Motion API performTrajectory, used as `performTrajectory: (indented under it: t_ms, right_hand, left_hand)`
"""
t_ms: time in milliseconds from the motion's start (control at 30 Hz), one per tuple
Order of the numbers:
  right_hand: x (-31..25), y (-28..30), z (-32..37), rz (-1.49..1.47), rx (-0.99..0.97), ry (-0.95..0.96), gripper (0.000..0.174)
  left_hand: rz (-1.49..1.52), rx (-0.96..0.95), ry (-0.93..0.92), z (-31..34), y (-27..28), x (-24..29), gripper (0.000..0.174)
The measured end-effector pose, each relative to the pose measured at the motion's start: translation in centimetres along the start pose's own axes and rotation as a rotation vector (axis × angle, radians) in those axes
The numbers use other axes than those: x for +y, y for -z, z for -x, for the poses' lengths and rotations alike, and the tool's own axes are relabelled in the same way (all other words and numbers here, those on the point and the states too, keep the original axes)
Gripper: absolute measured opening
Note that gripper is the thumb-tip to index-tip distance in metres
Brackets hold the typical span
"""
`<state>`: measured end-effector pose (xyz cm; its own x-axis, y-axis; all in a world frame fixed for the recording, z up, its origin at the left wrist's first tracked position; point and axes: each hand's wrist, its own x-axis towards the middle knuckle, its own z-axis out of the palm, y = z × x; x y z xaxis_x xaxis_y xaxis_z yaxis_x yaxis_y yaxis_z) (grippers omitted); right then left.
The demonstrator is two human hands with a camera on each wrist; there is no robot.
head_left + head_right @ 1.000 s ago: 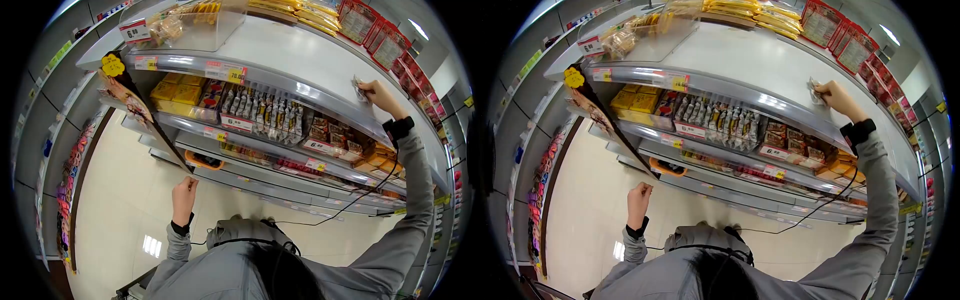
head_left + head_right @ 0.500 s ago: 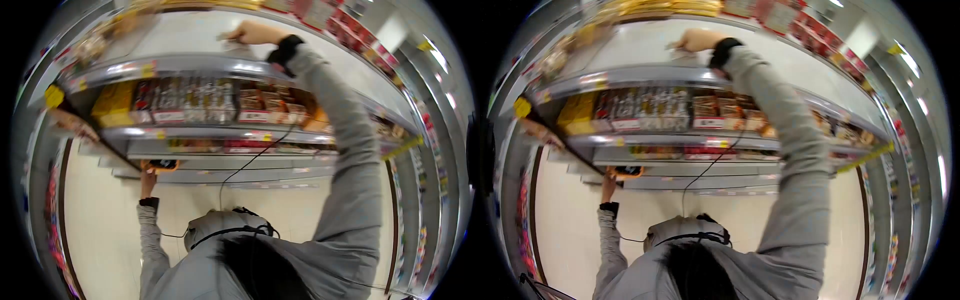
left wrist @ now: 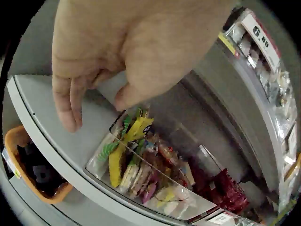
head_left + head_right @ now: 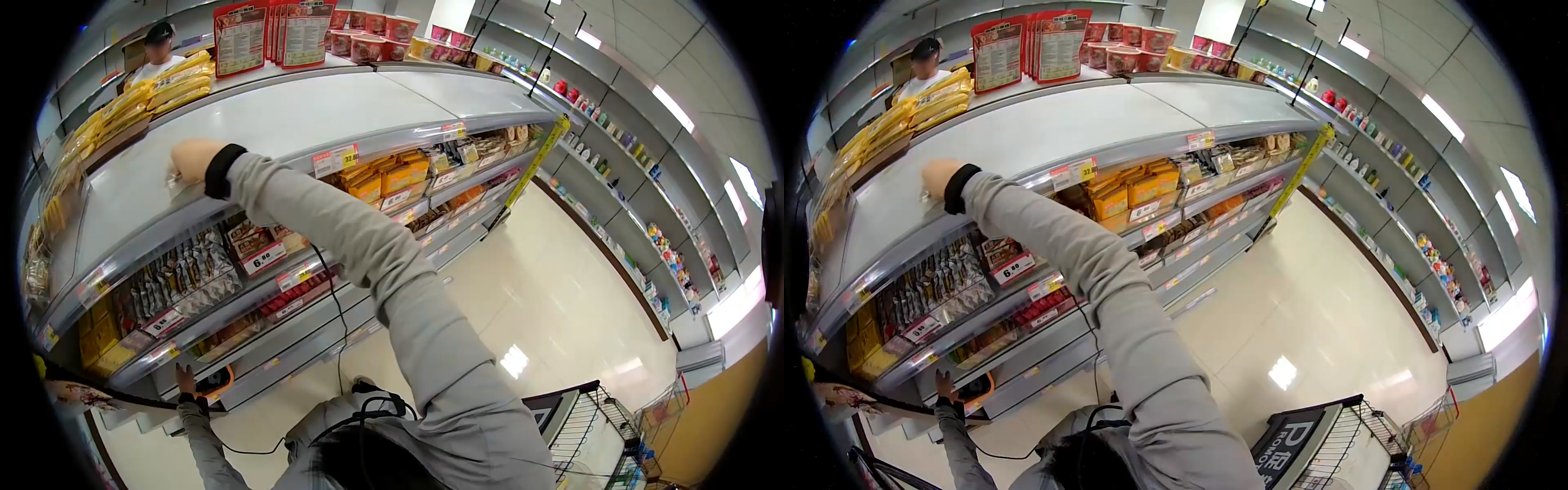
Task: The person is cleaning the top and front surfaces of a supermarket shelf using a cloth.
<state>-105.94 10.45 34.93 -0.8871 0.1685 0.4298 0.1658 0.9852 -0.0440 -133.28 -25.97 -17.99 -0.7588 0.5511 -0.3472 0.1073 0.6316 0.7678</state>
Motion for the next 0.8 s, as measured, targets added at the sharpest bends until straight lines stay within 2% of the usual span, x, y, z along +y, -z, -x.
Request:
performTrajectory:
  t_ms: [33, 100, 133, 167, 200, 233, 267, 300, 333, 367, 467, 533, 567, 633, 667, 700, 800]
  right_hand:
    - [0.4, 0.5, 0.4, -0.026, -0.021, 0.023, 0.019]
    - [1.3, 3.2, 3.6, -0.093, -0.039, -0.101, 0.024]
    - [1.8, 4.7, 4.7, -0.135, -0.14, -0.057, 0.024]
    - [3.9, 3.7, 4.2, -0.225, -0.168, -0.148, 0.021]
    - [5.1, 3.4, 4.4, -0.376, -0.151, -0.091, 0.02]
    - [5.0, 4.2, 4.7, -0.325, -0.177, -0.027, 0.034]
    - [6.1, 3.3, 4.1, -0.321, -0.182, -0.027, 0.038]
    - [4.7, 4.7, 4.7, -0.342, -0.22, -0.081, 0.041]
    - [4.1, 5.2, 5.0, -0.385, -0.2, -0.101, 0.044]
    - [4.2, 5.1, 4.8, -0.211, -0.156, -0.035, 0.043]
    - [3.9, 5.2, 4.5, -0.172, -0.169, -0.019, 0.037]
    - [3.8, 5.7, 4.4, -0.116, -0.123, 0.137, 0.029]
    - [3.6, 6.1, 4.5, -0.126, -0.123, 0.145, 0.029]
    - [2.4, 6.9, 5.4, 0.106, 0.005, -0.015, 0.027]
    - [3.0, 7.1, 5.6, 0.073, 0.086, 0.087, 0.031]
    - [1.5, 8.6, 6.8, 0.158, 0.089, -0.003, 0.035]
    - [-0.3, 12.0, 10.4, 0.185, 0.467, 0.122, 0.031]
  left_hand:
    - [-0.056, -0.005, 0.016, -0.2, -0.2, 0.4, 0.064]
    - [-0.013, -0.057, 0.027, 0.3, -0.5, 2.2, 0.064]
    - [0.025, -0.098, 0.042, 1.0, 0.2, 2.6, 0.064]
    - [0.046, -0.026, -0.176, -3.0, -0.9, -1.5, 0.063]
    - [0.051, 0.048, -0.394, -6.0, -1.8, -4.6, 0.062]
    - [-0.081, -0.059, -0.544, -6.9, -2.2, -4.7, 0.062]
    - [-0.218, -0.176, -0.679, -7.7, -0.6, -4.8, 0.063]
    - [-0.022, -0.222, -0.373, -6.5, -0.8, -3.8, 0.064]
    - [0.19, -0.2, -0.071, -2.7, -0.8, -0.2, 0.065]
    - [0.223, -0.205, -0.016, -2.0, -1.0, 1.1, 0.064]
    - [0.211, -0.213, -0.02, -0.8, -2.4, 2.3, 0.064]
    - [0.263, -0.144, -0.01, -0.7, -3.1, 2.3, 0.062]
    - [0.262, -0.134, -0.002, -1.2, -3.5, 1.9, 0.062]
    - [0.145, -0.153, -0.15, -1.4, -3.1, 0.8, 0.06]
    - [0.252, -0.103, -0.081, -1.2, -3.3, 0.9, 0.058]
    - [0.184, -0.065, -0.084, -1.2, -3.5, 1.0, 0.056]
    - [0.101, -0.034, -0.101, 0.4, -3.7, 2.0, 0.055]
